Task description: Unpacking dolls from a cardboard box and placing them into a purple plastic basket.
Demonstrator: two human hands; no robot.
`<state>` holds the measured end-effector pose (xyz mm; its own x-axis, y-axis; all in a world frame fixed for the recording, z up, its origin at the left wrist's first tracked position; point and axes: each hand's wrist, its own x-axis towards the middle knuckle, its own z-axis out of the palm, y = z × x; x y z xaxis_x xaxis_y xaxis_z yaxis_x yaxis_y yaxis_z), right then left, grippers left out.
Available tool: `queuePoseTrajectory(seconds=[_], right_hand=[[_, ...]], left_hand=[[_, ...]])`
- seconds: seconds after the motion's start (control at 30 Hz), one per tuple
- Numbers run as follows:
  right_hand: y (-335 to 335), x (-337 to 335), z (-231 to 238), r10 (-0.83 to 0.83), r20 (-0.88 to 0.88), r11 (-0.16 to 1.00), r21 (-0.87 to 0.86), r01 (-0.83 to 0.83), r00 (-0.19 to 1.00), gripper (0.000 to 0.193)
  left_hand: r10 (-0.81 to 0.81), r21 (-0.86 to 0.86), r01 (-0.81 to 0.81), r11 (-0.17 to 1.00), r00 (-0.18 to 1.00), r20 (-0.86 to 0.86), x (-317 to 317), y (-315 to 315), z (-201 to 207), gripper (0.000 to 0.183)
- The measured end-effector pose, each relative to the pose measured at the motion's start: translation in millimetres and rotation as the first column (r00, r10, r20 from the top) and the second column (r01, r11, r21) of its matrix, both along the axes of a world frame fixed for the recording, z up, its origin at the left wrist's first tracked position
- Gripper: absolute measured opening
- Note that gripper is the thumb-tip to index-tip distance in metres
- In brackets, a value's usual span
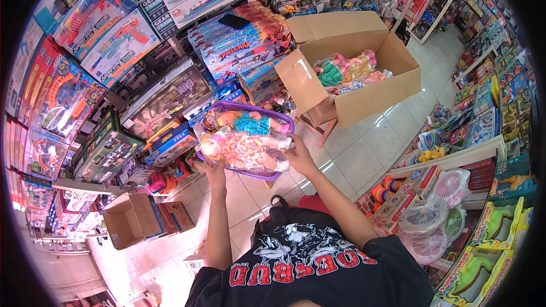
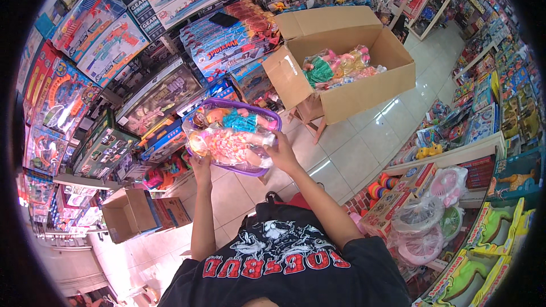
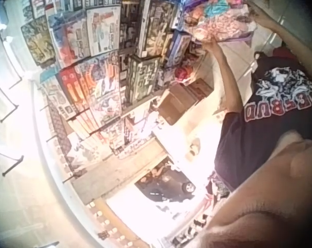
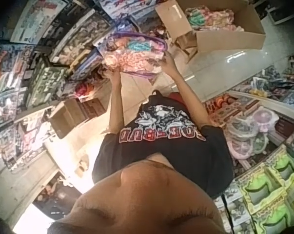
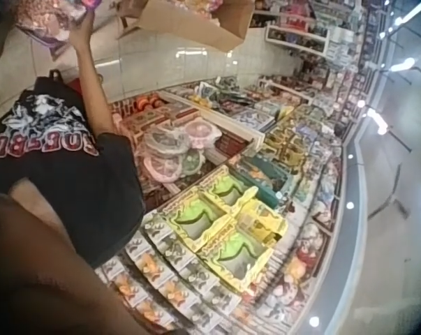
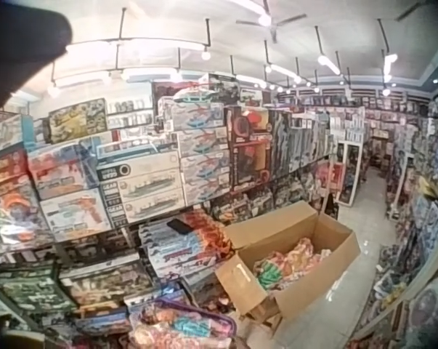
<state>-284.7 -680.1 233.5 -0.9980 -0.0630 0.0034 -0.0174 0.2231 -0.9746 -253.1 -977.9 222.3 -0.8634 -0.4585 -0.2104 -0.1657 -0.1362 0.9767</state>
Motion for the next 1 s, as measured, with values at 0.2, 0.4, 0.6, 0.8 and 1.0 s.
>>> queuePoseTrajectory(seconds=[0.2, 0.4, 0.6, 0.8, 1.0], right_hand=[[-22.7, 26.3, -26.1, 0.213, 0.084, 0.977, 0.007, -0.214, 0.973, 0.091], [-22.9, 43.5, -13.4, 0.178, -0.200, 0.911, 0.405, -0.084, 0.964, 0.098], [-22.4, 44.6, -19.4, 0.185, -0.092, 0.740, 0.668, -0.078, 0.978, 0.088], [-21.4, 40.7, -16.4, 0.174, -0.016, 0.661, 0.743, -0.105, 0.985, 0.074], [-19.9, 28.2, -6.0, 0.205, 0.032, 0.591, 0.793, -0.150, 0.978, 0.065]], left_hand=[[0.078, -0.437, -0.093, 0.895, 0.996, -0.052, 1.7, -2.9, -17.8, 0.084], [-0.142, -0.859, 0.170, 0.482, 0.983, 0.115, 11.2, 1.1, -2.7, 0.089], [-0.133, -0.865, 0.361, 0.349, 0.932, 0.336, 11.1, -8.5, -14.7, 0.076], [-0.116, -0.859, 0.405, 0.313, 0.914, 0.389, 9.8, -4.9, -19.3, 0.074], [-0.083, -0.867, 0.386, 0.317, 0.921, 0.380, 11.6, 0.1, -24.4, 0.073]])
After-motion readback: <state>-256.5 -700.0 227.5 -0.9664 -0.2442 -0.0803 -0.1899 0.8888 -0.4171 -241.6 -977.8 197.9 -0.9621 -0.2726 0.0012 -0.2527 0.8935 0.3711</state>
